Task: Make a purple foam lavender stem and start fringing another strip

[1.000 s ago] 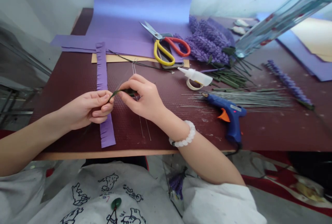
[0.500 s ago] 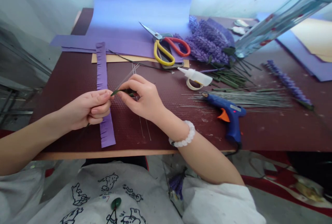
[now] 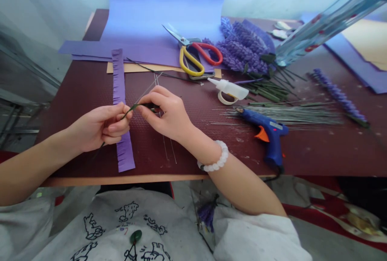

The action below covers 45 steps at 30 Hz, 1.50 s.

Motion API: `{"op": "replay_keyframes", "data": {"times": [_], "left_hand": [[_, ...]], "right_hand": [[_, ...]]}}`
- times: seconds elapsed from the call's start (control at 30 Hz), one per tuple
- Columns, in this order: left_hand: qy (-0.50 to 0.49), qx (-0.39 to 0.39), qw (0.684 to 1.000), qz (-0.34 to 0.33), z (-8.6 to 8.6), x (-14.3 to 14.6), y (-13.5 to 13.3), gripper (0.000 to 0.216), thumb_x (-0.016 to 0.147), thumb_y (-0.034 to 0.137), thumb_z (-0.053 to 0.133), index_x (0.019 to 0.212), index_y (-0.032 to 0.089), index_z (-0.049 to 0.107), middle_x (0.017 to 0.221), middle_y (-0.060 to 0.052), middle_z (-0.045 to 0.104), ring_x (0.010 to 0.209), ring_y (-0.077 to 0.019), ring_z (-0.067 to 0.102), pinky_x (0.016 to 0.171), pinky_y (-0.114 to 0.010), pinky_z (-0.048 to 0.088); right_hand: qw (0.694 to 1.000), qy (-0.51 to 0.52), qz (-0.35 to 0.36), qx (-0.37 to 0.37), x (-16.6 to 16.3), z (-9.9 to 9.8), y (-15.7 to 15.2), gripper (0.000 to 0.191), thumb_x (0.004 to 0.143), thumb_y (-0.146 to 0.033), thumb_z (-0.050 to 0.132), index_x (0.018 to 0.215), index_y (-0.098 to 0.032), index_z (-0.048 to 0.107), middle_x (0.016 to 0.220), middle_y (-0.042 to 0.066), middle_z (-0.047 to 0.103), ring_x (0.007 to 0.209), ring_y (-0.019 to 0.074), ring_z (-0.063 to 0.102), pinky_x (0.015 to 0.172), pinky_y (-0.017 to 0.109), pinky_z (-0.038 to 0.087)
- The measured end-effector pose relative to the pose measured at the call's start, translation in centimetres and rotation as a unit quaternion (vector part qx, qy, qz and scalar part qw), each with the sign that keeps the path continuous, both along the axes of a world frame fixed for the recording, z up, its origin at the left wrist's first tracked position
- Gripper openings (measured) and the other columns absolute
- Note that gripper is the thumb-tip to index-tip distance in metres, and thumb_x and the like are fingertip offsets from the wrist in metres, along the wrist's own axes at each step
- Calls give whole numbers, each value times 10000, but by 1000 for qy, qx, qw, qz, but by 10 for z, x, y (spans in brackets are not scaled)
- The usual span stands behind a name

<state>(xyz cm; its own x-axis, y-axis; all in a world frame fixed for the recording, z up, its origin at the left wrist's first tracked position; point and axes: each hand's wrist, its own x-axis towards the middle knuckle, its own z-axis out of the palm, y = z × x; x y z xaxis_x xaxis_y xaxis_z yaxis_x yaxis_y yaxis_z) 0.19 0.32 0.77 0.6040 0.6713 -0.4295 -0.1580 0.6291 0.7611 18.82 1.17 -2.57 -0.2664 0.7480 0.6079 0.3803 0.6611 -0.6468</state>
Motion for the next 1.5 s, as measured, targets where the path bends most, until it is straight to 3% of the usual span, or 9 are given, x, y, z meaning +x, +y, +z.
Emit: {"op": "replay_keyframes", "data": {"times": [0.17, 0.4, 0.63, 0.8, 1.03, 1.23, 1.4, 1.5], "left_hand": [[-7, 7, 1000, -8, 3, 0, -2, 247, 898, 250, 504, 671, 164, 459, 454, 67, 346, 363, -23, 150, 315, -92, 145], [-19, -10, 999, -28, -2, -1, -1, 162, 903, 207, 479, 758, 153, 526, 501, 49, 433, 350, -15, 192, 319, -96, 218], [-3, -25, 1000, -5, 4, 0, -4, 248, 913, 316, 483, 712, 173, 465, 469, 77, 300, 375, -32, 163, 307, -86, 165], [5, -23, 1000, -14, 3, 0, -5, 209, 895, 267, 530, 723, 191, 439, 458, 92, 310, 355, -24, 139, 304, -78, 162], [-7, -25, 1000, -2, 0, 1, -4, 140, 864, 216, 560, 747, 148, 525, 562, 30, 459, 384, -31, 301, 306, -93, 225], [26, -21, 999, -1, 3, 2, -7, 255, 927, 320, 449, 730, 165, 499, 450, 75, 304, 359, -31, 159, 314, -102, 145], [13, 4, 1000, -7, 1, 1, -7, 216, 878, 320, 569, 741, 200, 453, 443, 100, 294, 352, -27, 151, 321, -90, 154], [-10, 6, 1000, -10, -1, 1, -7, 171, 855, 296, 606, 772, 192, 499, 483, 83, 379, 358, -24, 214, 324, -91, 206]], "right_hand": [[1000, 8, -4, 11, -1, 0, 0, 59, 819, -212, 604, 779, -193, 642, 720, 2, 596, 640, 105, 516, 589, 254, 427], [1000, -6, -4, 14, -2, 0, -1, 64, 822, -224, 601, 779, -196, 640, 719, 2, 595, 634, 105, 509, 586, 257, 430], [1000, -7, -4, 22, -1, -1, -1, 49, 823, -214, 604, 788, -200, 635, 720, 2, 600, 636, 105, 523, 588, 253, 437], [1000, -15, -5, 26, -1, -1, -1, 64, 830, -245, 602, 789, -205, 632, 721, 3, 602, 636, 110, 521, 588, 257, 441], [999, -10, -4, 35, -1, -1, -1, 66, 824, -250, 616, 787, -198, 630, 732, 7, 605, 655, 110, 532, 602, 255, 445], [999, -20, -5, 31, -1, -1, -2, 68, 833, -255, 606, 791, -205, 625, 724, 7, 604, 681, 121, 545, 629, 266, 457], [999, -18, -8, 30, -1, -1, -2, 64, 835, -257, 602, 797, -212, 628, 738, 11, 611, 703, 130, 564, 648, 276, 476], [1000, -13, -1, 26, -1, 0, -2, 54, 827, -253, 611, 800, -210, 629, 741, 11, 610, 729, 135, 580, 676, 286, 483]]}}
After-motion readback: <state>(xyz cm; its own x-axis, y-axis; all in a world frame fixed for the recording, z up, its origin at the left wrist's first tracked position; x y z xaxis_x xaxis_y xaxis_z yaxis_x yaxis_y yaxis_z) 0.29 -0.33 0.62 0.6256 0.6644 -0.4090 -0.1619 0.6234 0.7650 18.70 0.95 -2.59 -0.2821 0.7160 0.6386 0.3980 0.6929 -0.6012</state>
